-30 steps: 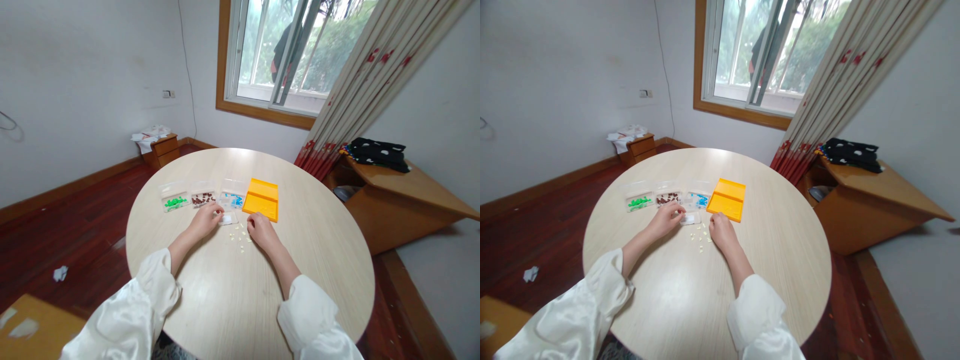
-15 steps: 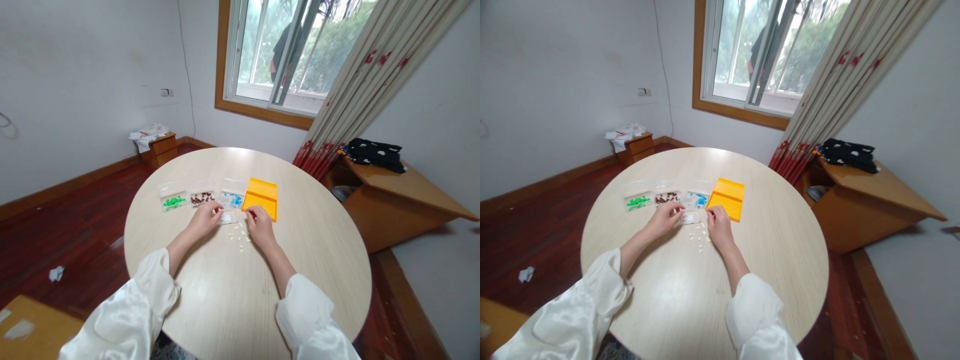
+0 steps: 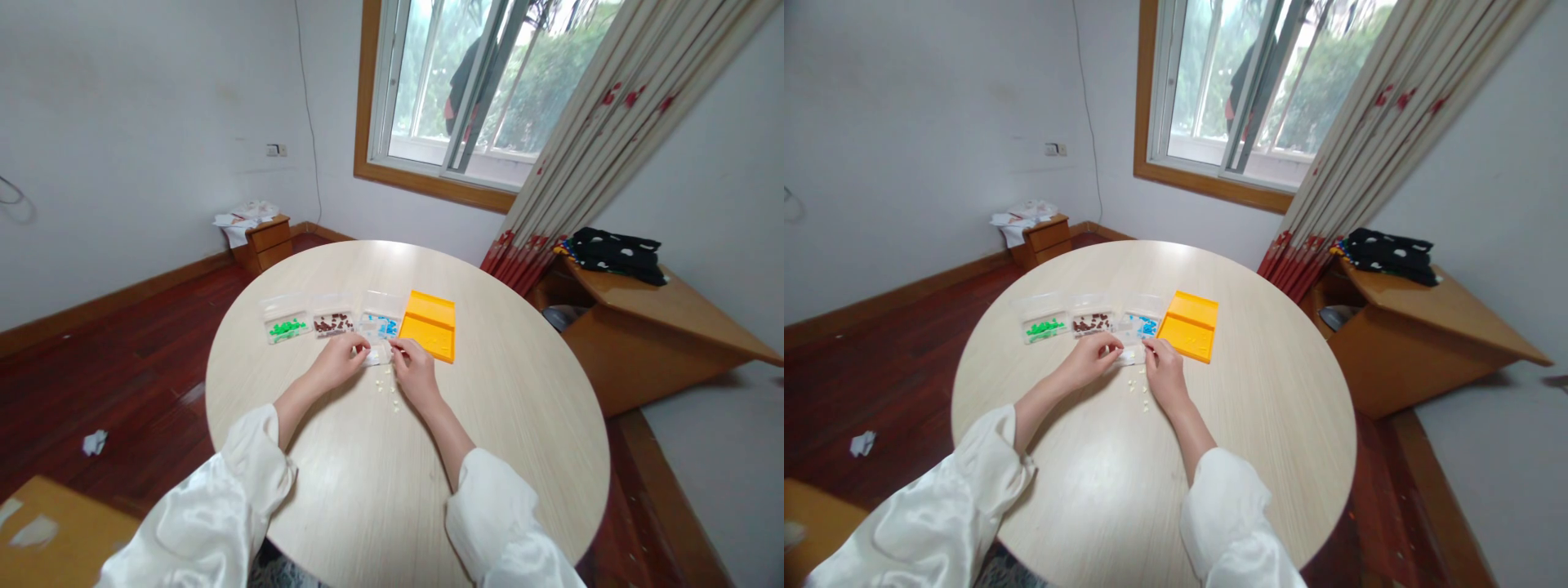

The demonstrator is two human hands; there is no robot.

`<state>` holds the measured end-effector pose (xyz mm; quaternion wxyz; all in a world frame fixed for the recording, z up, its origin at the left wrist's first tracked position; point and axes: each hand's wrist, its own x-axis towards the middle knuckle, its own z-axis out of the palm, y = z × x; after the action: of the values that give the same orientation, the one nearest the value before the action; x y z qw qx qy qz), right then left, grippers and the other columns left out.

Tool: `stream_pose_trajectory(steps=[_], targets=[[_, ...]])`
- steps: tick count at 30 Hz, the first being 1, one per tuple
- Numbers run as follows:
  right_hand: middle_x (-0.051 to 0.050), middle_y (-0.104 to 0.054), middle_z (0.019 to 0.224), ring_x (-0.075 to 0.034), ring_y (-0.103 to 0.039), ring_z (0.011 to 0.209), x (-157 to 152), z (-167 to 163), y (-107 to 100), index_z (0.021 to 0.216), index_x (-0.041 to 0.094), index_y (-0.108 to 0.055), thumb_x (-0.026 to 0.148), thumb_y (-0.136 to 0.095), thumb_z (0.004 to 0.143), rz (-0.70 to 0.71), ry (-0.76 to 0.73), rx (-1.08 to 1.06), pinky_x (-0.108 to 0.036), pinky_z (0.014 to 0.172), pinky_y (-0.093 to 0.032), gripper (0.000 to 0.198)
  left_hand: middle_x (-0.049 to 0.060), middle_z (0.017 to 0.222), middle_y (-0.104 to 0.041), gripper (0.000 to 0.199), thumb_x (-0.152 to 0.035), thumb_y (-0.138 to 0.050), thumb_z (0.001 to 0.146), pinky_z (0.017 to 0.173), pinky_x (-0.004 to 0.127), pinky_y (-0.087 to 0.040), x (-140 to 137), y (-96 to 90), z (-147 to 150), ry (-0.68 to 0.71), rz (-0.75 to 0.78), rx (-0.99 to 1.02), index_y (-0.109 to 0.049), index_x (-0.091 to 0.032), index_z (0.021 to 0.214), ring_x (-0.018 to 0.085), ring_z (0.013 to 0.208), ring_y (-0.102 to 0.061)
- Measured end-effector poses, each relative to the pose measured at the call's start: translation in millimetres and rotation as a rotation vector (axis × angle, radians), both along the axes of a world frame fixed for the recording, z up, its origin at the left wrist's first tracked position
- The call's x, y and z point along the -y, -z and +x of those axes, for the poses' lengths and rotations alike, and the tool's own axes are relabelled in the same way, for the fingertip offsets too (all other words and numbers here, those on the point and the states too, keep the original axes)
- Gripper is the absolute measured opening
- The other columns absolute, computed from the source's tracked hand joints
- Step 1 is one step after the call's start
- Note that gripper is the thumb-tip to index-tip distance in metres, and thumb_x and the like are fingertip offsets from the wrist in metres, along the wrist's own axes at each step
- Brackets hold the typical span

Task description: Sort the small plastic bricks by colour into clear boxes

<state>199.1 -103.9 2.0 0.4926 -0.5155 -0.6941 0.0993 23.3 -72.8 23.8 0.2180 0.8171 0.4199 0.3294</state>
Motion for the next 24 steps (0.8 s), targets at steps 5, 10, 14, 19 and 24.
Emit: stream_pose_trajectory(steps=[5, 10, 14, 19, 24], targets=[[-0.007, -0.067, 0.083, -0.016, -0.061, 0.078, 4.9, 16.6, -4.4, 0.084, 0.017, -0.066, 0.007, -0.049, 0.078, -0.113, -0.063, 0.195, -0.030, 0.074, -0.048, 0.020, 0.005, 0.082, -0.063, 0.012, -0.014, -0.055, 0.078, 0.074, 0.026, -0.044, 8.0, -6.0, -0.1, 0.199, -0.025, -0.042, -0.067, -0.014, 0.080, 0.015, 0.077, -0.057], [-0.007, -0.066, 0.083, -0.016, -0.059, 0.078, 8.9, 24.1, -8.2, 0.083, 0.016, -0.066, 0.005, -0.050, 0.078, -0.211, -0.055, 0.273, -0.029, 0.075, -0.045, 0.020, 0.005, 0.086, -0.059, 0.011, -0.019, -0.061, 0.078, 0.079, 0.027, -0.044, 13.8, -6.9, 0.7, 0.318, -0.051, -0.134, -0.069, -0.015, 0.084, 0.016, 0.082, -0.056], [-0.004, -0.063, 0.078, -0.015, -0.057, 0.075, 13.4, 18.3, -12.9, 0.079, 0.015, -0.066, 0.010, -0.055, 0.079, -0.288, -0.124, 0.321, -0.028, 0.074, -0.044, 0.012, 0.005, 0.087, -0.057, 0.013, -0.019, -0.061, 0.078, 0.077, 0.027, -0.043, 13.4, -0.8, 2.8, 0.350, -0.047, -0.208, -0.069, -0.017, 0.087, 0.017, 0.082, -0.055], [-0.005, -0.060, 0.083, -0.015, -0.055, 0.080, 16.4, 13.6, -14.0, 0.083, 0.016, -0.069, 0.012, -0.061, 0.077, -0.292, -0.166, 0.330, -0.030, 0.076, -0.044, 0.011, 0.006, 0.087, -0.058, 0.013, -0.015, -0.057, 0.079, 0.078, 0.027, -0.042, 14.2, 1.7, 5.4, 0.365, 0.000, -0.246, -0.070, -0.016, 0.082, 0.017, 0.083, -0.055], [-0.004, -0.059, 0.083, -0.016, -0.055, 0.082, 15.0, 11.8, -12.4, 0.079, 0.017, -0.069, 0.009, -0.061, 0.076, -0.243, -0.182, 0.345, -0.030, 0.076, -0.044, 0.011, 0.006, 0.085, -0.059, 0.015, -0.014, -0.056, 0.079, 0.077, 0.027, -0.043, 16.7, -1.1, 7.2, 0.352, 0.015, -0.264, -0.070, -0.016, 0.078, 0.017, 0.081, -0.055]])
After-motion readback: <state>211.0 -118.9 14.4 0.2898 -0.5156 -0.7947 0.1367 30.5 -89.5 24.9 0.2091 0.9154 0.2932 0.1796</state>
